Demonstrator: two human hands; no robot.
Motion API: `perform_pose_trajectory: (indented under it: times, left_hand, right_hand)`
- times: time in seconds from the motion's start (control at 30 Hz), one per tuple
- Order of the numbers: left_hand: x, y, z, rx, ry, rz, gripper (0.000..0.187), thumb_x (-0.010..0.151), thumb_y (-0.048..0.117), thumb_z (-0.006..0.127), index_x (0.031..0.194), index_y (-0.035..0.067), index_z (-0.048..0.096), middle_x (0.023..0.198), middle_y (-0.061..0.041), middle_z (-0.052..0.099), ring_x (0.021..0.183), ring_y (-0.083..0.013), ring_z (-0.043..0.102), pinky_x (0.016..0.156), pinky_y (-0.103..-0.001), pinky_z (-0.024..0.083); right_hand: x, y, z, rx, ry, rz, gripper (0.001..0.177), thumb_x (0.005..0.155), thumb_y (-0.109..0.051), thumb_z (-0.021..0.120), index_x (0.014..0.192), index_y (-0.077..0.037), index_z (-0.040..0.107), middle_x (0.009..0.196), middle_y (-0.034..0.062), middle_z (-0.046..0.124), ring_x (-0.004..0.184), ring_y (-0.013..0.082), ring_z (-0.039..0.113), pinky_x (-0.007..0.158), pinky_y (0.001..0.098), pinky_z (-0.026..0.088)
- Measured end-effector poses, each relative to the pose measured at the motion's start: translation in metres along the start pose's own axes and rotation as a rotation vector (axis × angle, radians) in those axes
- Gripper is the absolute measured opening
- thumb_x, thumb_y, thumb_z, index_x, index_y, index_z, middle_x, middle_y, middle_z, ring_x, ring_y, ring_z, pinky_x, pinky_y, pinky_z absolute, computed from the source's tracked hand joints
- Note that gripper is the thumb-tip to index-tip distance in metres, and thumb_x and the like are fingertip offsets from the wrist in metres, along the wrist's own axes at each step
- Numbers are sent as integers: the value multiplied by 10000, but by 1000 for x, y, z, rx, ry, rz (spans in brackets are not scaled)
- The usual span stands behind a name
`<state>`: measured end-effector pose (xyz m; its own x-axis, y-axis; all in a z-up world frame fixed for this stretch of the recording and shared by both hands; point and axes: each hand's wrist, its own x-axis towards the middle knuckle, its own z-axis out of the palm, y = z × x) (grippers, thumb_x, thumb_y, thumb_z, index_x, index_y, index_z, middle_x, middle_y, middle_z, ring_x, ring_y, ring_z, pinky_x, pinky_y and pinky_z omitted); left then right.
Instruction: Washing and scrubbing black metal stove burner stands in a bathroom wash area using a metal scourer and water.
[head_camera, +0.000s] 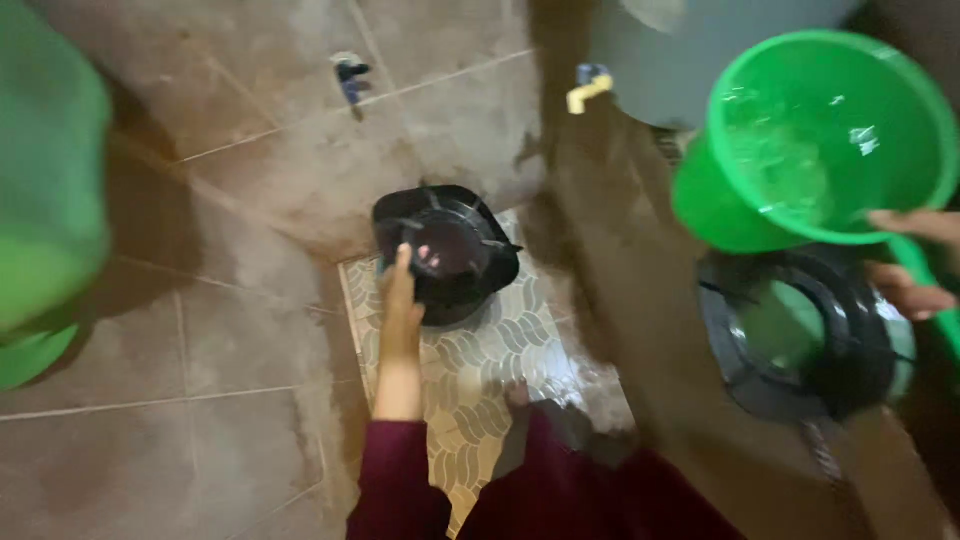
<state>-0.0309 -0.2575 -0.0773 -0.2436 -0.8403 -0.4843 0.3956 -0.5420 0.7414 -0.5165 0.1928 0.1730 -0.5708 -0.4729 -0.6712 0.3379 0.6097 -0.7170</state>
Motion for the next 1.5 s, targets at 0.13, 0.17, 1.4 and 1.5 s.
perform_pose_trajectory:
  times: [0.13, 0.17, 1.4, 1.5]
  left_hand:
    - [93, -6, -19, 117, -95, 107, 228, 859, 129, 753, 1011, -30, 692, 893, -112, 743, 729, -215, 719, 680, -402, 612]
    - [110, -7, -19, 113, -88, 112, 228, 859, 129, 753, 1011, -30, 692, 893, -112, 743, 729, -215, 719, 680, -402, 612]
    - [227, 44, -51, -108, 54, -11, 324, 928, 149, 705, 1178, -53, 664, 1090, -138, 722, 959, -278, 703, 786, -417, 589]
    - [223, 46, -47, -52, 21, 30, 320, 753, -60, 665, 1071, -25, 679, 1005, -87, 725, 889, -232, 738, 715, -412, 603]
  right_hand:
    - [-20, -69, 185, -133, -125, 22, 360, 974, -391, 622, 899, -48, 541, 583, 68, 496, 384, 136, 356, 397, 344, 279]
    - [-17, -79, 220, -139, -132, 18, 360, 974, -391, 622, 899, -48, 541, 583, 68, 496, 384, 136, 356, 397, 344, 279]
    - [113, -159, 498, -664, -233, -390, 405, 953, -393, 667, 953, 12, 690, 603, 75, 569, 502, 147, 501, 491, 369, 420]
    - [104, -166, 499, -718, -211, -373, 438, 965, -417, 657, 968, 19, 699, 612, 96, 584, 510, 164, 531, 495, 372, 433]
